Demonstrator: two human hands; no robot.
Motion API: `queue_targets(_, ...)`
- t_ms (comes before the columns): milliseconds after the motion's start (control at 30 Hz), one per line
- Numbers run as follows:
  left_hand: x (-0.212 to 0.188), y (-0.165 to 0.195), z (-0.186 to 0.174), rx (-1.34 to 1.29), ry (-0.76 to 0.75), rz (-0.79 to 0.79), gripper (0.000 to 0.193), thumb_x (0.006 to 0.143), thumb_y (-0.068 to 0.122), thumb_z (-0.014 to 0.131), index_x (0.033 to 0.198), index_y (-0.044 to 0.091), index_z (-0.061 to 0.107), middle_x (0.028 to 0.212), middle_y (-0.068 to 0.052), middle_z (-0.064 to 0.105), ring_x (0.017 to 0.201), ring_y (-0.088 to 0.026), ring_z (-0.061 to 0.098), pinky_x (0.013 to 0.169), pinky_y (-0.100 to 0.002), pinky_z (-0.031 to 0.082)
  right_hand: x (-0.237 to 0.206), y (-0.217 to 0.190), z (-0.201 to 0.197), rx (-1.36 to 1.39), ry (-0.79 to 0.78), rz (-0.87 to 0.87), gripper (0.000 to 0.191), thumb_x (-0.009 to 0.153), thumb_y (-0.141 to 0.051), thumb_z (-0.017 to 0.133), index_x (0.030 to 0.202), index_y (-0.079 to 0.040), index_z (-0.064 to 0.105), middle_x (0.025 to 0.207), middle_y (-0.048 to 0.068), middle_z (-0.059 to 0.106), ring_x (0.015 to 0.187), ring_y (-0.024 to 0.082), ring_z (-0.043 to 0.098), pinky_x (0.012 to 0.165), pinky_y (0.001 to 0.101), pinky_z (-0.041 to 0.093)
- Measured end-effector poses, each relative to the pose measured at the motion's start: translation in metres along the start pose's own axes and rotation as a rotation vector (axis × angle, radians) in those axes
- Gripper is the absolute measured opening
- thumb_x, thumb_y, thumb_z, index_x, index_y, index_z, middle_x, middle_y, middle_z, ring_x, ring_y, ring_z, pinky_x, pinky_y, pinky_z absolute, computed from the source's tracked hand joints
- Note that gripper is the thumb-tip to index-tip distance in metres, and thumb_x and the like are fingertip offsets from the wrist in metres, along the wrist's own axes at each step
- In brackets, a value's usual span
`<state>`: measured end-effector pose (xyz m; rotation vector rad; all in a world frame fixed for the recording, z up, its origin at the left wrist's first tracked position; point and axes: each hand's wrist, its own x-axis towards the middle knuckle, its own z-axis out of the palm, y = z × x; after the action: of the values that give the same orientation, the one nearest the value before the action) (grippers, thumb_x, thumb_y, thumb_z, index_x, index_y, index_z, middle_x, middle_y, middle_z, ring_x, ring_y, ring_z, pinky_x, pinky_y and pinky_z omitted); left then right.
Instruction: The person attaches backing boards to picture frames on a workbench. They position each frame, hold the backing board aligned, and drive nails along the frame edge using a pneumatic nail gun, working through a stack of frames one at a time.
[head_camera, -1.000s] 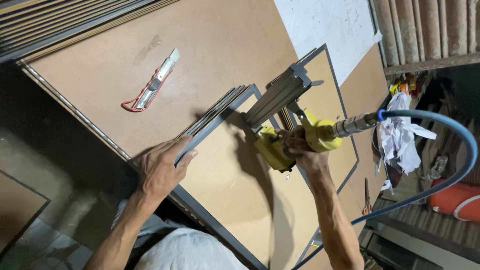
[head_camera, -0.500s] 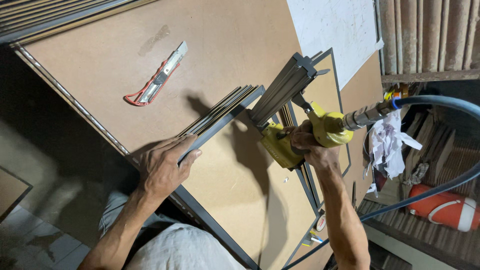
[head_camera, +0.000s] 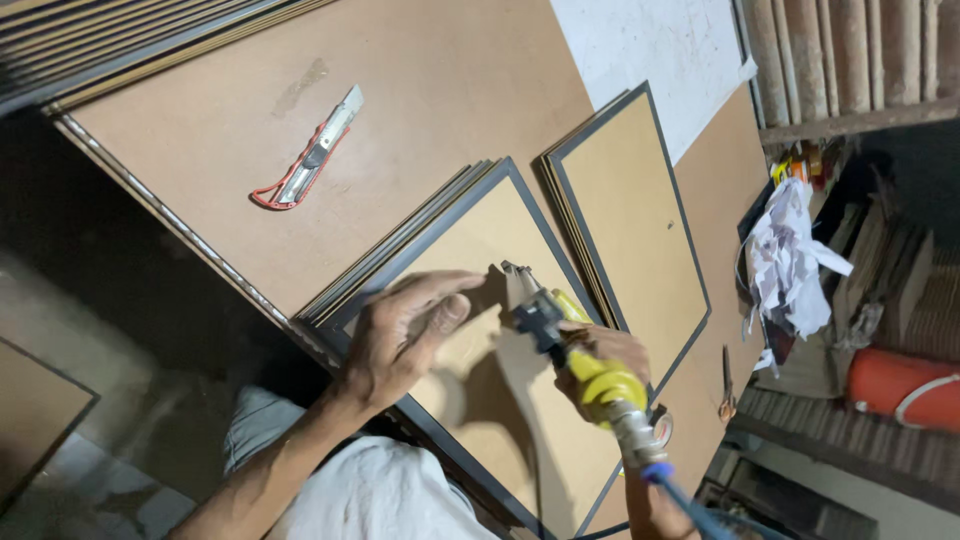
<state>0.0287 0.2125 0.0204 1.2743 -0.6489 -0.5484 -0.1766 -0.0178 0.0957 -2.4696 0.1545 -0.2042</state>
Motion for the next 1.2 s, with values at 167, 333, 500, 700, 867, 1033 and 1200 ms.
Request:
queue_targets(167, 0.005, 0.005, 0.067, 0.074, -0.273, -0.342, 0.064, 0.099, 0.058, 0.044, 0.094, 0.005, 0.080, 0.083, -0.007, 0.080, 0.077, -0.017, 0.077, 0.072, -0.030, 0.059, -0.040, -0.023, 0.010, -0.292, 0.025, -0.181, 0.020, 0.069, -0.016, 0.079, 0.073, -0.007, 0.062, 0.068, 0.008, 0.061, 0.066, 0.025, 0.065, 0.091, 0.0469, 0.062)
queue_targets(333, -0.012, -0.001, 0.117, 0.124, -0.181, -0.548, 0.062, 0.101, 0.055, 0.042, 0.091, 0.006, 0.078, 0.059, -0.006, 0.065, 0.062, -0.018, 0.066, 0.063, -0.032, 0.052, -0.089, -0.018, 0.023, -0.472, 0.116, -0.126, 0.021, 0.073, -0.019, 0.080, 0.072, -0.009, 0.062, 0.064, 0.006, 0.059, 0.063, 0.024, 0.063, 0.087, 0.0468, 0.061)
queue_targets(500, -0.044, -0.014, 0.144, 0.215, -0.101, -0.479, 0.058, 0.105, 0.046, 0.039, 0.086, 0.004, 0.074, 0.056, -0.004, 0.058, 0.059, -0.016, 0.060, 0.064, -0.031, 0.047, -0.137, -0.012, 0.044, -0.515, 0.235, -0.062, 0.022, 0.078, -0.023, 0.079, 0.075, -0.009, 0.062, 0.066, 0.006, 0.058, 0.065, 0.023, 0.064, 0.089, 0.0463, 0.061)
queue_targets(700, -0.053, -0.028, 0.134, -0.003, -0.077, -0.274, 0.052, 0.111, 0.035, 0.041, 0.088, -0.002, 0.069, 0.071, -0.007, 0.061, 0.058, -0.014, 0.052, 0.064, -0.032, 0.046, -0.159, 0.001, 0.045, -0.619, 0.330, -0.060, 0.017, 0.079, -0.020, 0.075, 0.075, -0.009, 0.062, 0.064, 0.005, 0.057, 0.065, 0.023, 0.063, 0.092, 0.0459, 0.061)
queue_targets(867, -0.080, -0.014, 0.058, 0.123, -0.254, -0.157, 0.049, 0.118, 0.032, 0.037, 0.105, -0.001, 0.071, 0.064, -0.006, 0.058, 0.066, -0.013, 0.055, 0.088, -0.029, 0.051, -0.187, 0.013, 0.020, -0.646, 0.306, -0.018, 0.022, 0.082, -0.023, 0.076, 0.074, -0.011, 0.060, 0.063, 0.003, 0.056, 0.064, 0.020, 0.063, 0.093, 0.0465, 0.059)
queue_targets(1033, -0.055, 0.010, 0.063, 0.549, -0.625, -0.095, 0.043, 0.102, 0.039, 0.050, 0.100, 0.008, 0.079, 0.111, -0.015, 0.074, 0.084, -0.025, 0.071, 0.072, -0.040, 0.058, -0.203, 0.002, 0.025, -0.655, 0.264, -0.061, 0.014, 0.081, -0.018, 0.071, 0.077, -0.010, 0.061, 0.067, 0.004, 0.056, 0.070, 0.021, 0.065, 0.098, 0.0463, 0.059)
queue_targets(1200, -0.011, 0.027, 0.151, 0.773, -0.991, 0.175, 0.056, 0.093, 0.048, 0.065, 0.136, 0.013, 0.061, 0.131, -0.023, 0.061, 0.103, -0.040, 0.068, 0.084, -0.049, 0.057, -0.190, -0.012, 0.023, -0.695, 0.245, -0.157, 0.015, 0.081, -0.018, 0.071, 0.075, -0.011, 0.059, 0.068, 0.004, 0.056, 0.070, 0.021, 0.065, 0.099, 0.0471, 0.058)
